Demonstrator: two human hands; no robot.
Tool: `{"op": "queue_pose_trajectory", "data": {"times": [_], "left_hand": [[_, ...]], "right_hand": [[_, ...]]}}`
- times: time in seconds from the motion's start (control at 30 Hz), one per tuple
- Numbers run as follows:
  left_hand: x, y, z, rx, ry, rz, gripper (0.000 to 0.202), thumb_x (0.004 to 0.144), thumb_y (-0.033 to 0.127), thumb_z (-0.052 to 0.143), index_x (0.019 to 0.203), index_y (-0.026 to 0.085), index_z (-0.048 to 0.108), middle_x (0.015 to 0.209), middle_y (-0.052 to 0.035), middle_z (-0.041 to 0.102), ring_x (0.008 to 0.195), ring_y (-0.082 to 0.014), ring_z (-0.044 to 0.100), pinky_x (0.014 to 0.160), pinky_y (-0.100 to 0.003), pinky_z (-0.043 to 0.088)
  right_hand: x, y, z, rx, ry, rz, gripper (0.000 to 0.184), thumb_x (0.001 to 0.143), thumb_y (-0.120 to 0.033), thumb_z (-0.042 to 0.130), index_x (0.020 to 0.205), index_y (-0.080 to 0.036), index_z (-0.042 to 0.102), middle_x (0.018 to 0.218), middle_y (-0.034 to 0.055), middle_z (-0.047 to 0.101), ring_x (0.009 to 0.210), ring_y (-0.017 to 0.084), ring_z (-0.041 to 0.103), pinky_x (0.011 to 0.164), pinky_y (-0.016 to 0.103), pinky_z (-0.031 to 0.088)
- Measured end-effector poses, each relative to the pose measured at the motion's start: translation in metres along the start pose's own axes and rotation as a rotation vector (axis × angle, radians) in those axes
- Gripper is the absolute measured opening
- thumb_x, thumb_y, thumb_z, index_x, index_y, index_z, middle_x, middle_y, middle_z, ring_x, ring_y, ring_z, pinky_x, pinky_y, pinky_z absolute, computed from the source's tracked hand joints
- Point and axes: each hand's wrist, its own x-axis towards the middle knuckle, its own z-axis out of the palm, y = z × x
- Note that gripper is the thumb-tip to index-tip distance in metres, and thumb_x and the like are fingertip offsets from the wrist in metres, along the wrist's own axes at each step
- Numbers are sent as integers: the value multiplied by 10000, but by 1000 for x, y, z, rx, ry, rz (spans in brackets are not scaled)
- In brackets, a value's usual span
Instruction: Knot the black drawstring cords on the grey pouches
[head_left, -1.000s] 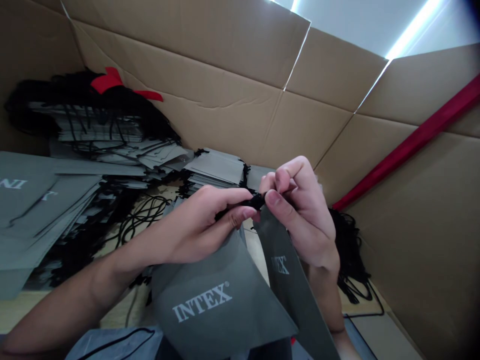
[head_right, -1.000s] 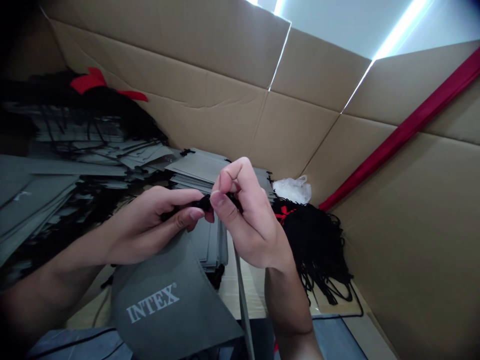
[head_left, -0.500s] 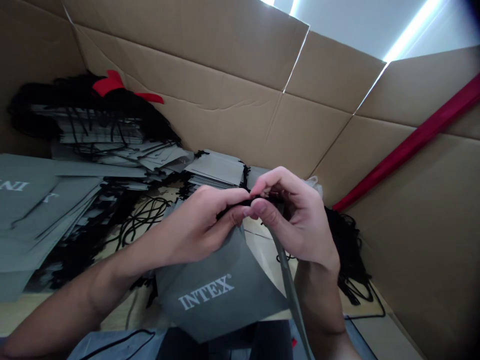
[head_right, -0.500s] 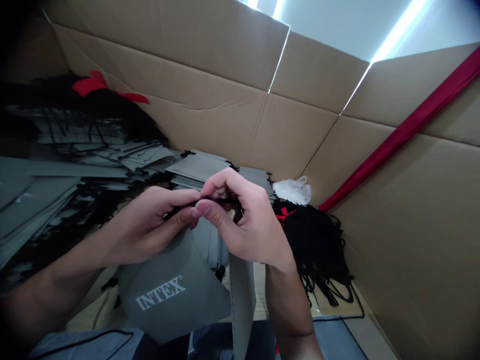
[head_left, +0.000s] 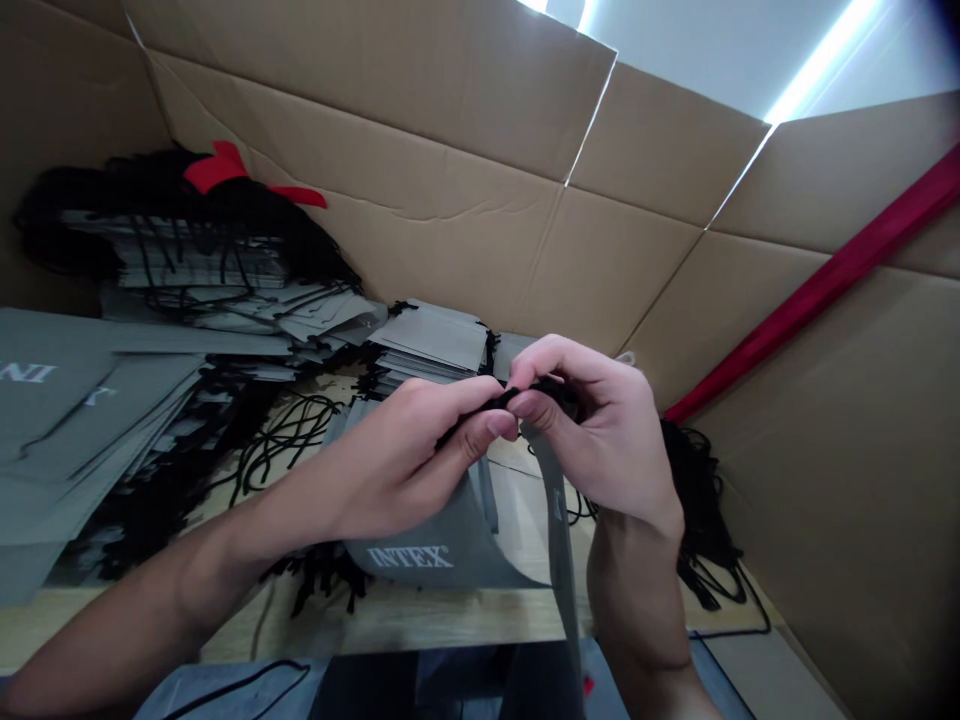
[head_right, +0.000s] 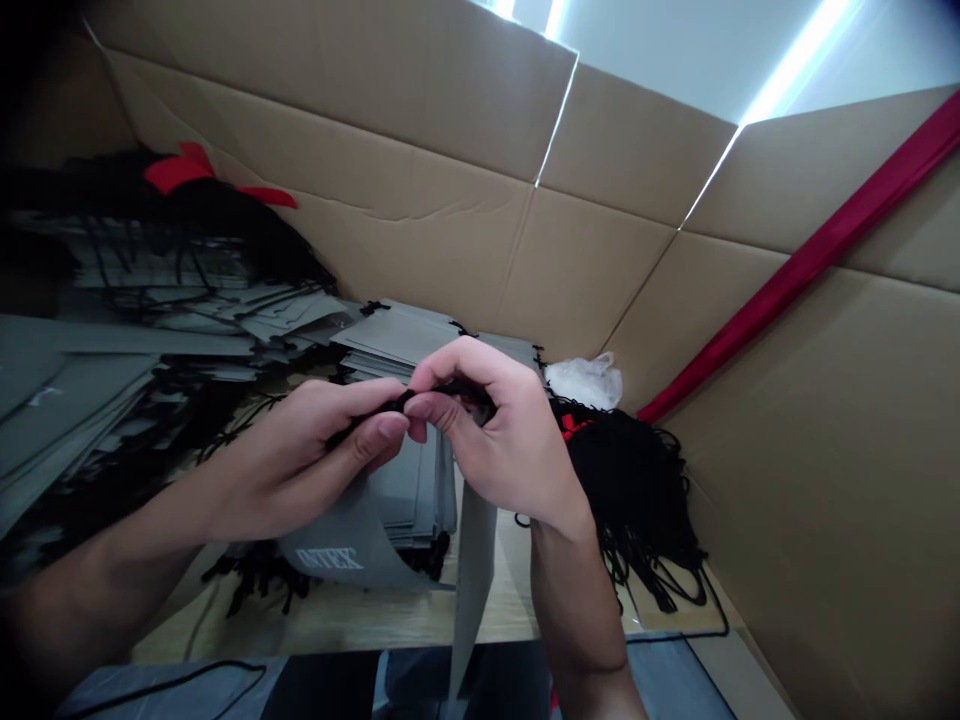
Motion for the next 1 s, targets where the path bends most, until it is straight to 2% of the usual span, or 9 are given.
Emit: {"op": "queue_pose_trajectory", "data": {"times": [0.2, 0.43, 0.6, 0.7, 0.77, 0.9, 1.0], "left_hand": [[1, 3, 1, -33, -44, -16, 343, 1222, 295, 457, 910, 193, 558, 697, 85, 434, 565, -72, 353, 530, -246, 296], [1, 5, -4, -60, -137, -82, 365, 1202, 329, 442, 886, 197, 567, 673, 73, 443, 574, -93, 377, 542, -267, 306], [-1, 6, -8, -128, -174, -84, 394, 1215, 349, 441, 866, 204, 553, 661, 72, 437, 566, -95, 368, 545, -262, 314], [-1, 5, -7, -138, -142, -69, 408, 1214, 329, 443, 850, 196, 568, 674, 64, 486, 570, -87, 414, 545, -239, 345], [-1, 3, -6, -130, -123, -37, 393, 1204, 289, 453, 845, 189, 579, 682, 64, 513, 570, -75, 438, 540, -215, 355], [1, -2, -3, -122, -104, 21, 360, 1183, 208, 458, 851, 183, 593, 697, 69, 545, 575, -58, 456, 537, -178, 358], [1, -4, -3, -155, -99, 7, 362, 1192, 244, 476, 855, 187, 597, 697, 68, 551, 584, -64, 461, 544, -174, 368]], "right_hand": [[-2, 2, 4, -160, 41, -120, 173, 1109, -169, 733, 945, -215, 707, 954, 18, 694, 857, 156, 639, 740, 300, 507], [-3, 2, 8, -207, 43, -130, 254, 1005, 13, 653, 906, -220, 687, 896, -7, 696, 816, 146, 635, 732, 289, 505], [-1, 2, 3, -164, -26, -90, 191, 1071, -96, 676, 924, -219, 685, 905, 5, 696, 821, 152, 648, 732, 282, 535], [-1, 3, -3, -95, -65, -66, 45, 1104, -233, 761, 1060, -229, 756, 984, 23, 745, 879, 166, 693, 765, 286, 578], [-1, 3, -6, -62, -66, -59, 92, 1084, -271, 820, 1170, -246, 800, 1047, 34, 783, 935, 180, 732, 814, 299, 620], [0, 5, -5, -11, -47, -97, 179, 1029, -207, 887, 1193, -265, 848, 1077, 26, 821, 949, 178, 759, 831, 304, 644], [1, 7, -2, -14, -33, -168, 146, 1026, -151, 871, 1117, -265, 860, 1049, 17, 825, 939, 176, 757, 831, 315, 633]]}}
